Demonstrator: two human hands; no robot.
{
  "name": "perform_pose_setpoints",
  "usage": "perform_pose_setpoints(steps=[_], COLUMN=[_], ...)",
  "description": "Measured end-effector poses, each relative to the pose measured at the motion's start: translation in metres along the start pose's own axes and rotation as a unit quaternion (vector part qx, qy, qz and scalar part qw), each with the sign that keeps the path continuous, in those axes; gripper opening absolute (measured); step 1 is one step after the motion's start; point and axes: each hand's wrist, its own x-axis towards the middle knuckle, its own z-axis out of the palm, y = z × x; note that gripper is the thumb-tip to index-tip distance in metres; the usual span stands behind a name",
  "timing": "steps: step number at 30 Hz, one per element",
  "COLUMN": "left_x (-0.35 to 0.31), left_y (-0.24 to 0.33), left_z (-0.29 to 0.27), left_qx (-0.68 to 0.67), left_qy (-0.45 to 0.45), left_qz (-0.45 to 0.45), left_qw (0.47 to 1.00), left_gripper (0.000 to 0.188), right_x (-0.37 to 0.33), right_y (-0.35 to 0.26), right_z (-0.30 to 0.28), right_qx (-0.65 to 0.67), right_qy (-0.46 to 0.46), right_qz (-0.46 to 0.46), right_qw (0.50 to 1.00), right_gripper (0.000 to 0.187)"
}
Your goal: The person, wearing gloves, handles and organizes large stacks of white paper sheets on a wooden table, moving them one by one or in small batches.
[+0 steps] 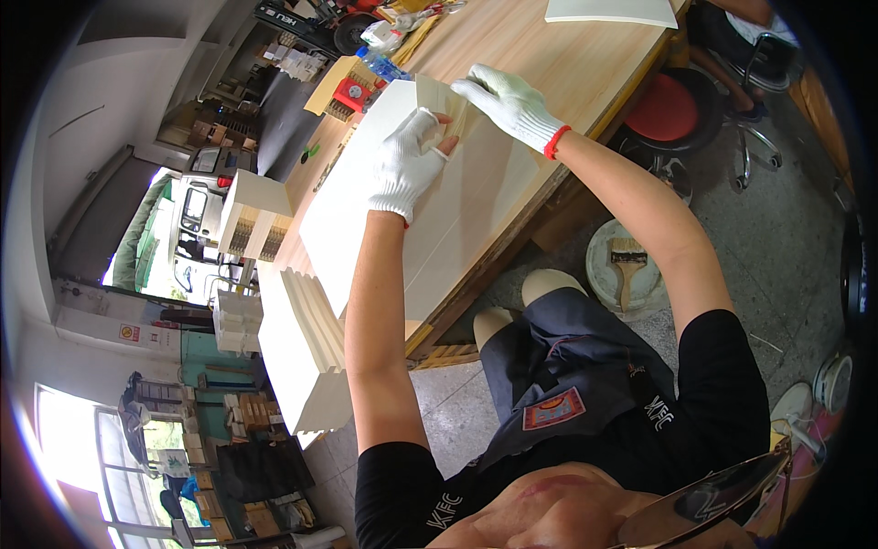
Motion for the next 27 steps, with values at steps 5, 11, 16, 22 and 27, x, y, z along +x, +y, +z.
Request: perform_pose_setpoints(steps=[5, 11, 16, 22, 27], left_x=[-0.003, -0.005, -0.006, -0.003, -0.002], left_y=[0.009, 0.011, 0.008, 0.018, 0.008], left_z=[-0.002, -0.002, -0.005, -0.008, -0.005], left_qx=[0.013, 0.003, -0.015, -0.036, -0.059], left_qy=[0.019, 0.074, 0.016, -0.009, -0.015], left_qz=[0.008, 0.033, -0.009, -0.037, -0.062], left_qw=[1.0, 0.997, 1.0, 0.999, 0.996], left_gripper=[0.035, 0.036, 0.029, 0.026, 0.028], right_x=[0.008, 0.013, 0.03, 0.011, 0.009], right_y=[0.006, -0.001, -0.004, 0.005, -0.002], right_z=[-0.017, -0.042, -0.027, -0.011, -0.009], right_qx=[-0.029, -0.305, -0.302, -0.009, -0.009], right_qy=[-0.02, -0.192, -0.111, -0.079, -0.08], right_qz=[-0.023, -0.089, -0.251, -0.018, -0.01], right_qw=[0.999, 0.929, 0.913, 0.997, 0.997], right_gripper=[0.055, 0.044, 0.045, 0.054, 0.053])
